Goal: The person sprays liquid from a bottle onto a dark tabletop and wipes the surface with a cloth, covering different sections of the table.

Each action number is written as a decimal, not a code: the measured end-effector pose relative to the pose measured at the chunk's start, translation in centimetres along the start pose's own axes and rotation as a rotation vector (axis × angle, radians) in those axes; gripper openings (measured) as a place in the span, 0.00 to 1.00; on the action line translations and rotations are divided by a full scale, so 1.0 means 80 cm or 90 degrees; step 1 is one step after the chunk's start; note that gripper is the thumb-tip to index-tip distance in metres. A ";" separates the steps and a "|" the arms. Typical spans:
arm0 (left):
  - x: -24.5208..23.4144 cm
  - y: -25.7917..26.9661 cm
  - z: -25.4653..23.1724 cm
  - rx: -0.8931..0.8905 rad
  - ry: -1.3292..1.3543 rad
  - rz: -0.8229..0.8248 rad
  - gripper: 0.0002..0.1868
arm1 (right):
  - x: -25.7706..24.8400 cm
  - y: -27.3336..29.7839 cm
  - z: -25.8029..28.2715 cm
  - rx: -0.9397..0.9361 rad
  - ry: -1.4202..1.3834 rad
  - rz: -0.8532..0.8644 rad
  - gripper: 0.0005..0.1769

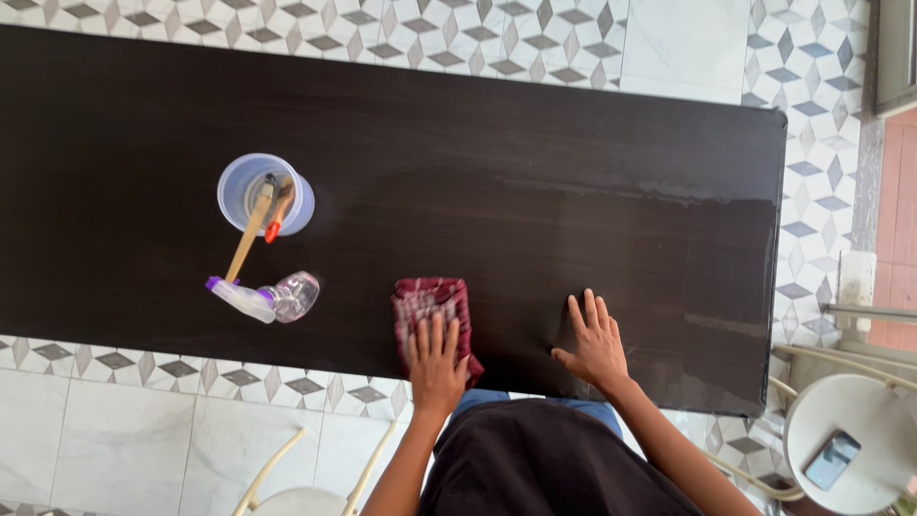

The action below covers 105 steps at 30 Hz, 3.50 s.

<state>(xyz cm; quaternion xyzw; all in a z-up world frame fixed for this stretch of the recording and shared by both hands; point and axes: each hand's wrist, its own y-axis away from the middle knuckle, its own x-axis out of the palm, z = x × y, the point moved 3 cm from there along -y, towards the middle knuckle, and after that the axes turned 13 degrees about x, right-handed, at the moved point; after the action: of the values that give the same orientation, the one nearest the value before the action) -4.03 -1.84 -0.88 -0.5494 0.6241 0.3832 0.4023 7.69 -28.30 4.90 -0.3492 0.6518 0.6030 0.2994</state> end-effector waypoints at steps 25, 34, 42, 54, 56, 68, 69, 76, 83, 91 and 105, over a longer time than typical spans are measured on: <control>-0.022 -0.028 0.070 -0.172 -0.078 -0.126 0.38 | -0.010 -0.004 0.006 0.010 -0.017 0.011 0.61; -0.035 -0.191 0.148 -0.220 -0.121 -0.137 0.39 | -0.014 -0.003 0.008 0.026 -0.013 0.033 0.61; -0.014 -0.158 0.044 -0.021 -0.023 -0.053 0.37 | -0.019 -0.002 0.008 0.028 -0.034 0.028 0.60; -0.045 -0.272 0.173 -0.184 -0.143 -0.101 0.40 | -0.023 -0.002 0.008 0.041 -0.041 0.060 0.60; -0.044 -0.285 0.149 -0.154 -0.130 -0.078 0.39 | -0.023 0.000 0.009 0.044 -0.043 0.069 0.60; -0.023 -0.148 0.049 0.005 -0.045 -0.048 0.39 | -0.028 0.004 0.007 0.039 -0.039 0.055 0.59; -0.027 -0.158 0.067 -0.017 -0.059 -0.080 0.38 | -0.032 -0.001 0.007 0.035 -0.041 0.044 0.59; -0.040 -0.273 0.134 -0.094 -0.123 -0.094 0.38 | -0.026 0.002 0.005 0.021 -0.050 0.043 0.59; -0.025 -0.252 0.028 0.044 -0.021 -0.044 0.37 | -0.023 0.001 0.005 0.030 -0.047 0.060 0.60; -0.021 -0.100 -0.013 0.109 -0.010 0.006 0.38 | -0.017 0.003 0.003 0.015 -0.045 0.027 0.60; -0.041 -0.258 0.072 -0.079 -0.088 -0.023 0.38 | -0.017 -0.001 0.001 0.011 -0.055 0.032 0.60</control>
<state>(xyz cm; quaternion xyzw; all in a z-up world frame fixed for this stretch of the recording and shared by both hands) 17.21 2.62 -0.82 -0.5568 0.5598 0.4507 0.4165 8.54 -28.08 5.96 -0.3033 0.6521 0.6192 0.3152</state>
